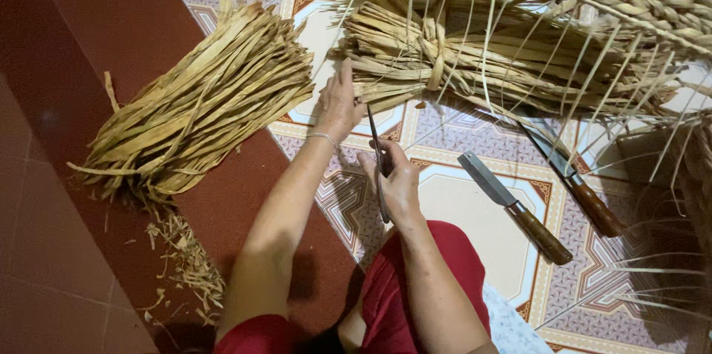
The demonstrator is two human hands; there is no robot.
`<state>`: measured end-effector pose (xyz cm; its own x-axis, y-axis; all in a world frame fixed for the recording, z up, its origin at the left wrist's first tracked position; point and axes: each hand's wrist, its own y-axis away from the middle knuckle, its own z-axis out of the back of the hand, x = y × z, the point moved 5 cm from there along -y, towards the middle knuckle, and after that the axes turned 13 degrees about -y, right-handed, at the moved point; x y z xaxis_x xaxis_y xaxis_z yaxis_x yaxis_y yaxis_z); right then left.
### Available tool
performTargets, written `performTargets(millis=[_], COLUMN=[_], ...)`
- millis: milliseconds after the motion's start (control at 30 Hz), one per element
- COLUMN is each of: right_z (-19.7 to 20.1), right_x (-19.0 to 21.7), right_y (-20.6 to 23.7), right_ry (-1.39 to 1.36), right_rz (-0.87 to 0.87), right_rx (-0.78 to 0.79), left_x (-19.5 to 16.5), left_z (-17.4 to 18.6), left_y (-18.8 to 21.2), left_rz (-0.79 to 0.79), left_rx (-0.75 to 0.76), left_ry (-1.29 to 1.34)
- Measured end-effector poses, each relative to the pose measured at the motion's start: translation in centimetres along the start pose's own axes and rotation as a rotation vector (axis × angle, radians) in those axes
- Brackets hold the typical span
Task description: The person sits on the floor and uses shears to trim dried plant strips into shorter pieces. The person repeatedly picks up strips, cuts them, and places the trimmed pieces into a pile on the floor.
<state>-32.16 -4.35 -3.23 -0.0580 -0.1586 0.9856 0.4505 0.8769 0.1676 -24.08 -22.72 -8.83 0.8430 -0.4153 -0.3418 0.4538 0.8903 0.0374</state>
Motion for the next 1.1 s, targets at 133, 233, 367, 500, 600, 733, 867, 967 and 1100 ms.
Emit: performTargets(millis=[133,233,367,500,600,733,867,967,1100], right_z=[0.6,1.3,1.9,2.6,3.3,4.4,4.9,5.2,5.3], right_x=[0.0,0.4,0.8,1.1,0.7,0.0,-1.0,-1.1,-0.8], right_y=[0.3,0.4,0.9,1.9,2.6,2.8,2.9,3.2,3.2], right_ry=[-0.098,-0.124,-0.134,-0.186,-0.302,-0.379,-0.496,-0.362,-0.392], right_rz=[0.017,0.096,0.195,0.296,0.313,0.361,0.350,0.317,0.326], right_rx=[-0.045,-0.113,-0.195,-0.297,-0.367,-0.460,-0.486,-0.496,-0.458], left_x=[0.1,-0.6,-3.6,-8.1,-13.3,-17.8,-19.8,-20.2,-19.6], left_z=[0.0,-1.4,1.6,5.6,5.2,2.3,-0.3,-1.1,-1.1], left_y=[2.4,6.1,7.2,5.7,3.3,-0.3,-3.7,-4.4,-1.9], left_rz=[0.001,0.342,-0.097,-0.334,-0.536,-0.643,-0.629,-0.625,-0.637], left_rx=[0.115,0.371,0.219,-0.302,-0.494,-0.377,-0.189,-0.091,-0.075], left_ry=[0.056,0.603,-0.214,-0.245,-0.303,-0.341,-0.457,-0.473,-0.475])
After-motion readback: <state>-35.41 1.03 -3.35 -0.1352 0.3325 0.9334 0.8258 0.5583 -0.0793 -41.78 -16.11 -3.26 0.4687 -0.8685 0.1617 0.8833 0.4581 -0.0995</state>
